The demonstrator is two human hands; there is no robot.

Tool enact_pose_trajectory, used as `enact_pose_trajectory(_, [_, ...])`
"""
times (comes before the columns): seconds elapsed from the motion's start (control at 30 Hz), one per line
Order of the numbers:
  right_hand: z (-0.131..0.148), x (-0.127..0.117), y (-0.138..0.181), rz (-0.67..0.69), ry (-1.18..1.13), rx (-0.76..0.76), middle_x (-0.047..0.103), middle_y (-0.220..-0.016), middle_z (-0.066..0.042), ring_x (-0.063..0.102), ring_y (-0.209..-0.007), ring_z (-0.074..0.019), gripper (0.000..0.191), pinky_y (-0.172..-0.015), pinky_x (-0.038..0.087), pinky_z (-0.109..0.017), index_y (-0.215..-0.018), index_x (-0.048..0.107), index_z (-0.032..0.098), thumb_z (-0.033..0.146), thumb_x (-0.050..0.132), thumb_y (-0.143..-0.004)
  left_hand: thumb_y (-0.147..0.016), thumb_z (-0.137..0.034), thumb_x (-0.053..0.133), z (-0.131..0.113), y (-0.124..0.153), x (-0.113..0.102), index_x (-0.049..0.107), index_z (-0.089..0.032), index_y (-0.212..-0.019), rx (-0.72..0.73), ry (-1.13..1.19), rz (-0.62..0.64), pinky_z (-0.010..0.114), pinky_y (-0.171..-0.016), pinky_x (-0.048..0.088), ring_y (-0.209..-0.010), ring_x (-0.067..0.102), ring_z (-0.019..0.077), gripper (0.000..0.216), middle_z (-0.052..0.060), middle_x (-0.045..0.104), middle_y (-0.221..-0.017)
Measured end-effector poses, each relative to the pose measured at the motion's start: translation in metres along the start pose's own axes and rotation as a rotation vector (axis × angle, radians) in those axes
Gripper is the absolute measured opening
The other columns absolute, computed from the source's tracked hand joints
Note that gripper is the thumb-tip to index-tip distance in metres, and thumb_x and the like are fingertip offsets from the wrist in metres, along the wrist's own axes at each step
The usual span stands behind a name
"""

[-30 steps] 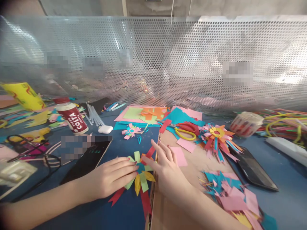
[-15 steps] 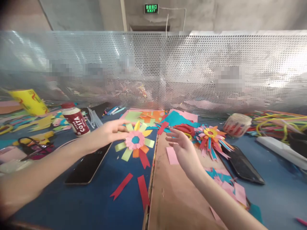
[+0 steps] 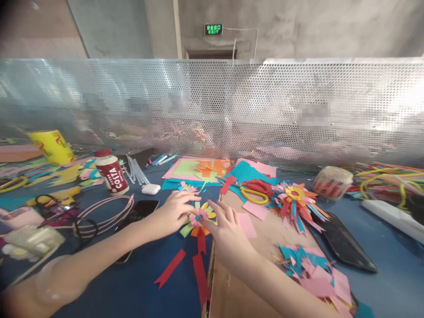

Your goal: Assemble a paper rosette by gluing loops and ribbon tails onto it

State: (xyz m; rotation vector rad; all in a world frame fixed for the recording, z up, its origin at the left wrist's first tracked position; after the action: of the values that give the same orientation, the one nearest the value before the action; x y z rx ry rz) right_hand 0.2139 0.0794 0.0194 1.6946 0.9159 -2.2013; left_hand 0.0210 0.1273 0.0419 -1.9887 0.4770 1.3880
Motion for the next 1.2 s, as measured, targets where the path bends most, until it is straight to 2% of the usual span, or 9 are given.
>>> enact_pose_trajectory(0.2, [0.006, 0.007, -0.009, 0.128, 0.064, 0.009, 0.029, -0.146, -0.010, 0.019, -0.132, -0.0351, 0.057, -0.105, 0.016, -0.055, -0.117, 0.060, 0.030, 0.003, 0.050, -0.067, -0.083, -0.015, 0.053, -0.004, 0.009, 0.012, 0.072, -0.025, -0.080, 0.089, -0.127, -0.012, 0.052, -0.098, 0.029, -0.120, 0.041, 0.0291, 0.022, 0.001, 0.060, -0.120])
enact_pose_trajectory(0.5, [0.011, 0.010, -0.012, 0.195, 0.050, 0.074, 0.028, -0.147, -0.008, 0.015, -0.134, -0.0328, 0.055, -0.106, 0.015, -0.052, -0.116, 0.061, 0.028, 0.004, 0.047, -0.069, -0.079, -0.010, 0.053, -0.005, 0.012, 0.013, 0.071, -0.024, -0.086, 0.119, -0.171, 0.058, 0.051, -0.094, 0.030, -0.121, 0.039, 0.0311, 0.024, 0.005, 0.058, -0.122])
enact_pose_trajectory(0.7, [0.010, 0.001, -0.014, 0.200, 0.046, 0.105, 0.030, -0.146, -0.006, 0.017, -0.134, -0.0327, 0.058, -0.106, 0.012, -0.053, -0.110, 0.065, 0.031, 0.002, 0.046, -0.063, -0.080, -0.012, 0.054, -0.008, 0.010, 0.008, 0.072, -0.028, -0.084, 0.089, -0.184, 0.062, 0.054, -0.094, 0.026, -0.122, 0.039, 0.0326, 0.025, 0.004, 0.058, -0.124])
enact_pose_trajectory(0.8, [0.006, -0.002, -0.013, 0.166, 0.059, 0.068, 0.035, -0.144, -0.004, 0.020, -0.134, -0.0298, 0.065, -0.107, 0.010, -0.055, -0.119, 0.059, 0.030, 0.001, 0.044, -0.062, -0.080, -0.011, 0.053, -0.005, 0.012, 0.008, 0.071, -0.033, -0.088, 0.060, -0.165, 0.077, 0.056, -0.092, 0.024, -0.122, 0.040, 0.0335, 0.030, 0.001, 0.060, -0.122])
enact_pose_trajectory(0.9, [0.003, -0.004, -0.011, 0.164, 0.071, -0.020, 0.043, -0.139, -0.006, 0.021, -0.135, -0.0275, 0.070, -0.108, 0.009, -0.056, -0.130, 0.048, 0.020, 0.001, 0.040, -0.063, -0.081, -0.009, 0.050, -0.003, 0.016, 0.007, 0.069, -0.037, -0.095, 0.085, -0.164, 0.092, 0.056, -0.091, 0.022, -0.118, 0.044, 0.0324, 0.036, -0.001, 0.063, -0.118])
enact_pose_trajectory(0.97, [0.002, -0.004, -0.011, 0.168, 0.077, -0.088, 0.046, -0.137, -0.005, 0.017, -0.136, -0.0274, 0.068, -0.108, 0.002, -0.058, -0.129, 0.048, 0.017, 0.000, 0.038, -0.064, -0.080, -0.008, 0.048, -0.002, 0.018, 0.006, 0.068, -0.036, -0.097, 0.105, -0.172, 0.103, 0.056, -0.091, 0.022, -0.114, 0.047, 0.0311, 0.038, -0.001, 0.063, -0.118])
enact_pose_trajectory(1.07, [-0.002, 0.000, -0.010, 0.201, 0.058, -0.143, 0.047, -0.136, -0.002, 0.018, -0.136, -0.0274, 0.061, -0.106, -0.009, -0.059, -0.124, 0.053, 0.019, 0.002, 0.037, -0.068, -0.081, -0.008, 0.045, -0.002, 0.021, 0.003, 0.065, -0.036, -0.102, 0.131, -0.149, 0.124, 0.054, -0.093, 0.021, -0.113, 0.048, 0.0287, 0.040, -0.002, 0.060, -0.122])
enact_pose_trajectory(1.2, [-0.007, 0.008, -0.009, 0.269, 0.004, -0.125, 0.046, -0.137, 0.000, 0.020, -0.135, -0.0292, 0.062, -0.103, -0.012, -0.062, -0.126, 0.051, 0.022, 0.008, 0.042, -0.066, -0.077, -0.005, 0.044, 0.000, 0.020, 0.000, 0.064, -0.037, -0.104, 0.141, -0.073, 0.139, 0.049, -0.097, 0.021, -0.114, 0.048, 0.0247, 0.047, -0.004, 0.061, -0.120])
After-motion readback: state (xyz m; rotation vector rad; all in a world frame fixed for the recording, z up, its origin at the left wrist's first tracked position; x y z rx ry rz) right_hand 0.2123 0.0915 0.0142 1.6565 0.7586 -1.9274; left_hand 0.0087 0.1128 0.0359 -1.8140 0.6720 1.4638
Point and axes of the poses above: each hand's wrist, its own y-axis away from the middle knuckle, its own x-axis out of the palm, z = x × y, the point moved 1 cm from there along -y, towards the middle knuckle
